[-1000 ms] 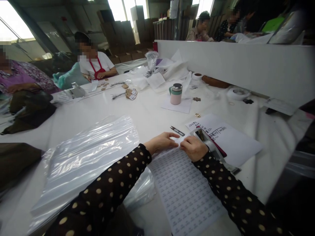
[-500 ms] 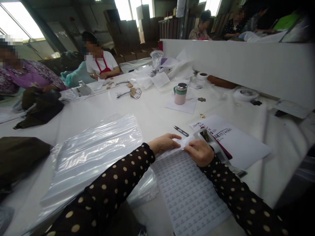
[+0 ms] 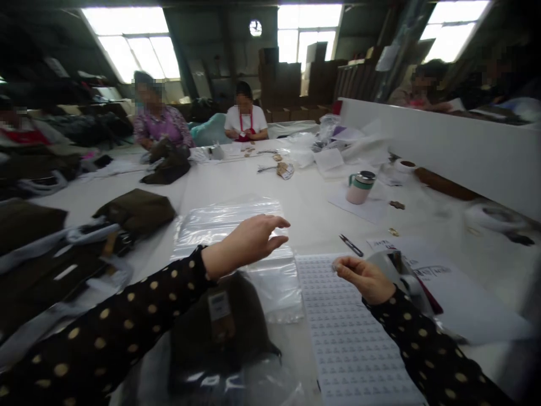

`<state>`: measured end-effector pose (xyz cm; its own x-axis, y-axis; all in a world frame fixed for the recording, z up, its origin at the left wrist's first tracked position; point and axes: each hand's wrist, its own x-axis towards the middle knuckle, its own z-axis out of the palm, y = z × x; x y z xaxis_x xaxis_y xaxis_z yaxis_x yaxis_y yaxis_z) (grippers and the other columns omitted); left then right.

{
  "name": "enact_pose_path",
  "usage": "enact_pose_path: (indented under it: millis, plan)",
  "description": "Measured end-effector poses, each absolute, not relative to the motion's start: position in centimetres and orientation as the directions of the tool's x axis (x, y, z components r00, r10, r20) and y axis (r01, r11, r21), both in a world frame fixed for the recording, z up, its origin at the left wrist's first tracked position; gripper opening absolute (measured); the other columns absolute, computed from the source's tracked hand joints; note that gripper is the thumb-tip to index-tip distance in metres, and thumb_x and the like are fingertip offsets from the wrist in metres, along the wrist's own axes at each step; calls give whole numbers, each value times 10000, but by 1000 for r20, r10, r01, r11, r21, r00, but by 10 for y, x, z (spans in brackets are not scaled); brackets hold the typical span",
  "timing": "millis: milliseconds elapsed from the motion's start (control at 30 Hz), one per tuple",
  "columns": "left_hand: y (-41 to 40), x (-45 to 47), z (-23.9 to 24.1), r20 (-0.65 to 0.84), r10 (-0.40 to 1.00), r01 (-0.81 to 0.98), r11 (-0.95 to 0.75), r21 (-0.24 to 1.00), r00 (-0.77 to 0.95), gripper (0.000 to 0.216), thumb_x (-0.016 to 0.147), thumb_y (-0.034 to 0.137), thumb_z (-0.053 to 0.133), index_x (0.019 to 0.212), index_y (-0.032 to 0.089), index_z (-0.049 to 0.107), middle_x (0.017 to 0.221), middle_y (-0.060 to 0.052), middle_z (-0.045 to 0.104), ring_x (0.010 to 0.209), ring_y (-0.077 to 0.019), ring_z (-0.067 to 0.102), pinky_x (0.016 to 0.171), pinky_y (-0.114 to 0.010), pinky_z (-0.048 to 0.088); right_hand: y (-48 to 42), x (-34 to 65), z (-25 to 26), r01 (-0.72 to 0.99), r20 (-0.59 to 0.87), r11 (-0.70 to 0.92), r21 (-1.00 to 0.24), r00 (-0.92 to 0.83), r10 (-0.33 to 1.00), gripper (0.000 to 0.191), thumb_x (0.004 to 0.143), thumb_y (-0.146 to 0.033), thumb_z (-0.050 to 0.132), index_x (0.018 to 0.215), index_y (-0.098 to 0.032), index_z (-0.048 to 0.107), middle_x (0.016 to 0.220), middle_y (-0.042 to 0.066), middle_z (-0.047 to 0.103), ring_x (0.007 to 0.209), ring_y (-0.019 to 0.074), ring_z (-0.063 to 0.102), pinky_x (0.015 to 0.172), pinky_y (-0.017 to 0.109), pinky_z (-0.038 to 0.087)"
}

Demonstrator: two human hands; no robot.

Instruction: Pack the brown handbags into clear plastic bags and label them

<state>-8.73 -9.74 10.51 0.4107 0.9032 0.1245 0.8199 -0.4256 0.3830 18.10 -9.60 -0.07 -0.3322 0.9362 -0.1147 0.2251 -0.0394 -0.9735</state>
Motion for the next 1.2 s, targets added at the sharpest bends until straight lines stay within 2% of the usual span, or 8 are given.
enact_pose_path:
  millis: [67, 200, 333, 433, 567, 733, 1000, 1200]
  plan:
    - [-168, -122, 115, 173, 889, 834, -458, 308, 424, 252, 851, 293, 491, 1062, 193, 586, 996, -53, 649, 934, -198, 574, 869, -346, 427, -103, 148, 8, 241, -138, -30, -970, -448, 884, 395, 631, -561, 643, 698, -174, 597, 657, 11, 568, 613, 115, 494, 597, 251, 445]
    - [-302, -153, 89, 118, 913, 855, -408, 320, 391, 176, 850, 217, 490, 986, 189, 598, 963, -54, 646, 927, -188, 560, 873, -349, 435, -114, 63, 25, 276, -193, 7, -961, -691, 696, 408, 602, -568, 650, 656, -165, 610, 614, 11, 554, 560, 104, 478, 537, 243, 444]
    - [-373, -173, 52, 205, 974, 935, -155, 318, 92, 313, 800, 239, 572, 1109, 190, 550, 1161, -81, 581, 1093, -244, 488, 954, -412, 401, -128, -37, 42, 326, -303, -28, -945, -840, 450, 365, 567, -512, 688, 641, -166, 602, 558, -20, 533, 483, 82, 467, 465, 224, 450]
    - [-386, -193, 34, 256, 958, 943, 40, 331, -131, 425, 816, 319, 554, 1210, 171, 490, 1266, -124, 509, 1177, -277, 431, 989, -469, 365, -146, -110, 50, 380, -342, 58, -923, -880, 329, 269, 594, -414, 692, 635, -166, 596, 508, -51, 485, 447, 62, 434, 415, 191, 439]
    - [-378, -208, 10, 228, 932, 915, 191, 356, -283, 504, 830, 393, 514, 1264, 143, 448, 1332, -149, 452, 1234, -297, 383, 1002, -498, 337, -171, -184, 50, 525, -422, 305, -795, -839, 342, 127, 694, -286, 609, 661, -164, 615, 493, -62, 477, 382, 37, 399, 345, 151, 385]
    - [-369, -207, -21, 214, 933, 915, 202, 349, -288, 583, 856, 510, 401, 1338, 186, 357, 1414, -111, 364, 1299, -260, 304, 1071, -488, 222, -181, -226, 39, 651, -532, 448, -612, -759, 376, 108, 671, -259, 628, 659, -154, 651, 412, -62, 448, 310, 51, 379, 302, 169, 330]
    - [-367, -210, -31, 194, 952, 930, 164, 328, -237, 678, 850, 578, 322, 1383, 161, 273, 1451, -133, 287, 1331, -278, 234, 1078, -528, 141, -176, -234, 24, 699, -530, 600, -390, -703, 475, 87, 656, -244, 646, 651, -166, 683, 440, -43, 486, 391, 59, 440, 380, 163, 340]
    - [-369, -211, -26, 174, 958, 917, 153, 367, -229, 630, 879, 540, 271, 1380, 157, 279, 1461, -137, 262, 1336, -278, 227, 1077, -538, 144, -175, -237, 24, 701, -532, 638, -317, -689, 492, 126, 679, -267, 604, 708, -182, 693, 491, -30, 536, 393, 85, 486, 389, 189, 383]
